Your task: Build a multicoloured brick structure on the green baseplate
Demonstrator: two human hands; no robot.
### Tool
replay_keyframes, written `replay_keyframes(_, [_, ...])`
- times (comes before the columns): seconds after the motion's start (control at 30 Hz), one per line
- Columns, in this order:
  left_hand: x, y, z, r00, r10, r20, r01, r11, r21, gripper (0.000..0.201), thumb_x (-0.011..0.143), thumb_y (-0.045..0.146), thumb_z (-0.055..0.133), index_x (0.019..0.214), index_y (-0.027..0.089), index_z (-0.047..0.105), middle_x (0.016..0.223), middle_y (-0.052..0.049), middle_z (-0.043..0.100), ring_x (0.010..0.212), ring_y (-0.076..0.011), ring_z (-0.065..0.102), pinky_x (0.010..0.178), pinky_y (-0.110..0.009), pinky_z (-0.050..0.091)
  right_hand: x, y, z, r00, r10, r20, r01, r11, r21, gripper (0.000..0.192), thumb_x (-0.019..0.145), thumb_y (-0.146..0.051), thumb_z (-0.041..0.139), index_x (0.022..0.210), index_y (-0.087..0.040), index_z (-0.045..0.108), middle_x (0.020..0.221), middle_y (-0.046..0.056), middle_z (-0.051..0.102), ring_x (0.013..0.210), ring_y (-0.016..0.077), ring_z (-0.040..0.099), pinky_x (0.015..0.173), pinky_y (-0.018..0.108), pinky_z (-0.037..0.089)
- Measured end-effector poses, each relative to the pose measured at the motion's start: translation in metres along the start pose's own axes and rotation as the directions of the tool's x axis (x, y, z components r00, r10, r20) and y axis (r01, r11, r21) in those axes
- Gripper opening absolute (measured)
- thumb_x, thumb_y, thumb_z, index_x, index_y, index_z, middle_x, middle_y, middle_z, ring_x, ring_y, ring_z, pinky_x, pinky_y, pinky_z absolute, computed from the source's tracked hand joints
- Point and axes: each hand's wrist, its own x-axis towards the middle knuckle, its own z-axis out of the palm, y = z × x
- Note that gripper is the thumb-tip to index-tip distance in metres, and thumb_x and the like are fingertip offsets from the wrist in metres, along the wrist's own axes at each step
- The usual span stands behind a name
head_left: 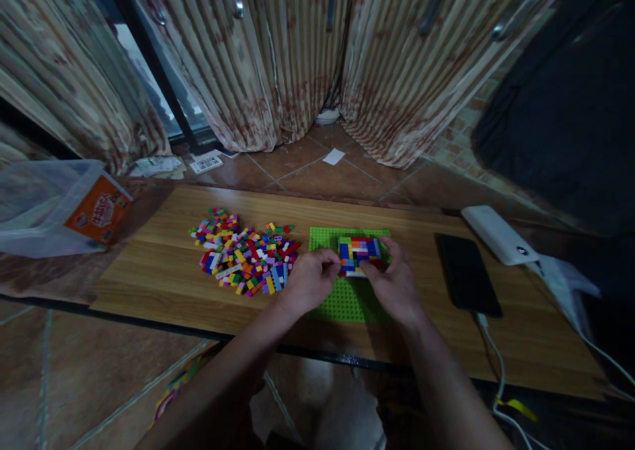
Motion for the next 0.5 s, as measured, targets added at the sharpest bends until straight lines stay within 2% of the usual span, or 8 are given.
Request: replay_keyframes(0.5, [0.0001,0.0102,0.0005,1.0,-0.029,-0.011,0.03,0.989,0.144,0.016,0.086,0.019,0.054,0.076,0.017,0.066,0.069,0.0,0.066,0.061,-0.0123,0.057,0.059,-0.023,0.04,-0.0008,-0.0033,0.0018,0.999,-0.013,0.039,0.014,0.999,-0.042,0.063,0.069,-0.035,0.065,0.129,-0.016,0.054,0.128,0.015,0.056,0.121,0.0325,0.05,0.105,0.053,0.036])
